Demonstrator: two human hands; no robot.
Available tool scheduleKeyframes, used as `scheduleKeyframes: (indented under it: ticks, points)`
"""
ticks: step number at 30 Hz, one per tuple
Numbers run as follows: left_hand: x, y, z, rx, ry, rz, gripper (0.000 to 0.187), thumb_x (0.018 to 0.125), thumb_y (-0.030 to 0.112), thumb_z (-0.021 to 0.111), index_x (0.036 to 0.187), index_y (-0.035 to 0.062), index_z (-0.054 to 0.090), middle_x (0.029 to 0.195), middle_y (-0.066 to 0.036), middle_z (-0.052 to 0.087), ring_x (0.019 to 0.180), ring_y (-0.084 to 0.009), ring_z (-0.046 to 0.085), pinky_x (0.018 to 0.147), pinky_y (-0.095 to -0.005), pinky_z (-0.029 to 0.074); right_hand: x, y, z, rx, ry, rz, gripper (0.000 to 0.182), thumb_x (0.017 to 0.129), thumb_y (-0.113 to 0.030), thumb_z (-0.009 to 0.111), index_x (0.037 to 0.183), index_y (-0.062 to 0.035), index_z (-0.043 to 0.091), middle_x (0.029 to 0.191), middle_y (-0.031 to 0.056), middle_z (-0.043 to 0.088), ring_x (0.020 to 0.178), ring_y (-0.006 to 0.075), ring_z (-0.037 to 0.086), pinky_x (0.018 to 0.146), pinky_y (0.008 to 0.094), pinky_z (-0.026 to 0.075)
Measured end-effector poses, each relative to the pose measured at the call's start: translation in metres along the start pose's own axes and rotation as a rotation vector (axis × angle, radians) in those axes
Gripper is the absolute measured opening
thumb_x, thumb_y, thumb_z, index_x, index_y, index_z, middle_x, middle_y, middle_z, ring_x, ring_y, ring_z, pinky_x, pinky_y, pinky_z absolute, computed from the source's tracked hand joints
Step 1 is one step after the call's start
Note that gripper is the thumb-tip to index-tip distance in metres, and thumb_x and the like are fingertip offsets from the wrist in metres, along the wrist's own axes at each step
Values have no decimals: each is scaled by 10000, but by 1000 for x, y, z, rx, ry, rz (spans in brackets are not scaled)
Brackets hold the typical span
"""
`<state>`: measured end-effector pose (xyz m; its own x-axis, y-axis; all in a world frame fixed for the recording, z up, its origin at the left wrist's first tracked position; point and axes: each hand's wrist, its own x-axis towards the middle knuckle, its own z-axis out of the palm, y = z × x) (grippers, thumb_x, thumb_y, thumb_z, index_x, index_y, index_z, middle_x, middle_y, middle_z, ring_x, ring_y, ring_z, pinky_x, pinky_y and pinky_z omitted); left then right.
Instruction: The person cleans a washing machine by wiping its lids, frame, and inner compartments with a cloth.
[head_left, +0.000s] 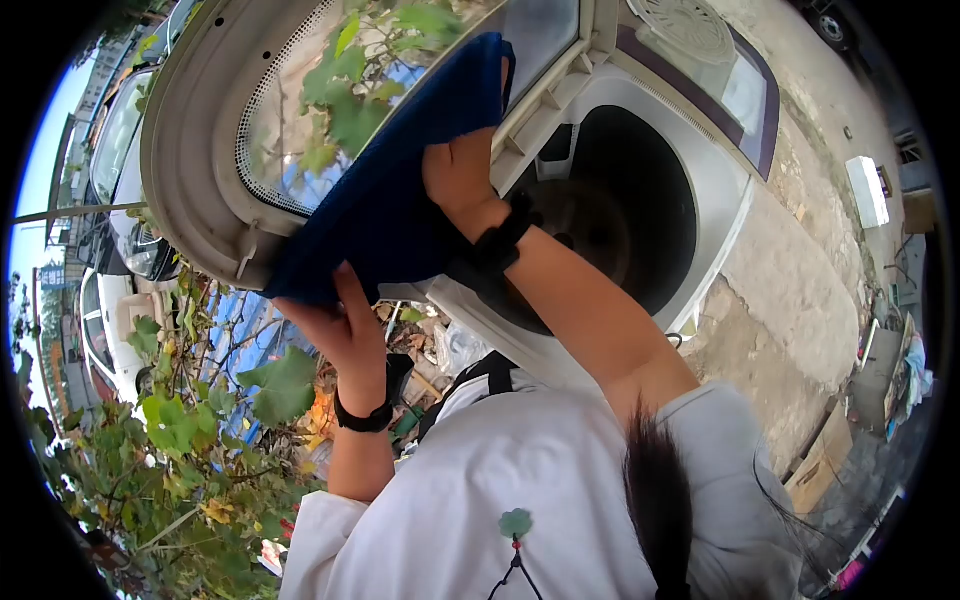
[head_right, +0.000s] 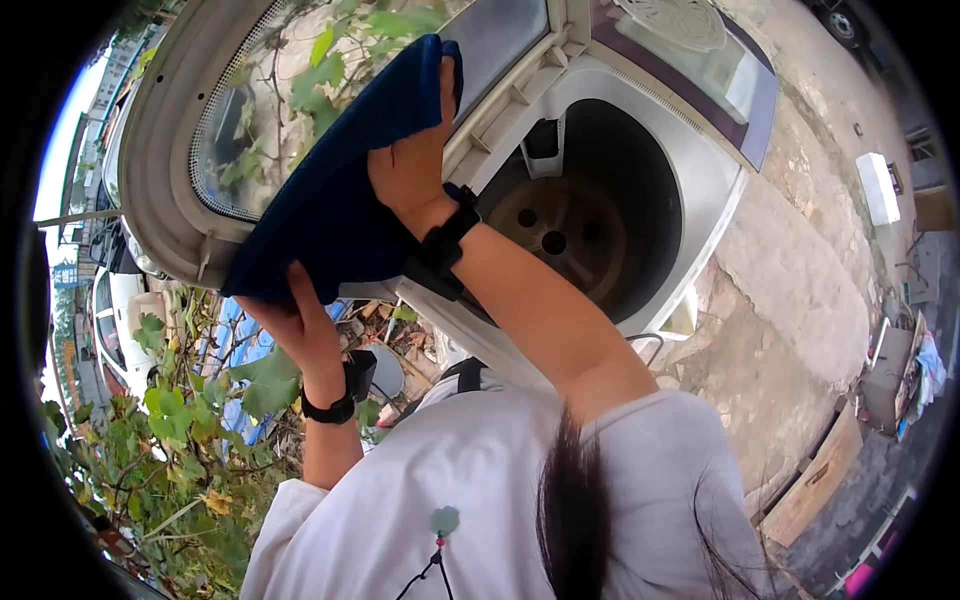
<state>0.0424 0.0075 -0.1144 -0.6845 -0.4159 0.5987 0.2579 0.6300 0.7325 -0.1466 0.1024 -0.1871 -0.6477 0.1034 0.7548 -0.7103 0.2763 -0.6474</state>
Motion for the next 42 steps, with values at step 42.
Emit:
scheduleKeyframes:
  ticks: [42]
  points:
    - [63,47,-30,51,-26,101,737,972,100,594,1530,13,121,1452,-184,349,1258,-231,414,1056,-329,345,87,-34,-19,78,137,-182,845,825,-368,626,1483,44,293,1559,335,148,1453,486,150,1174,536,143]
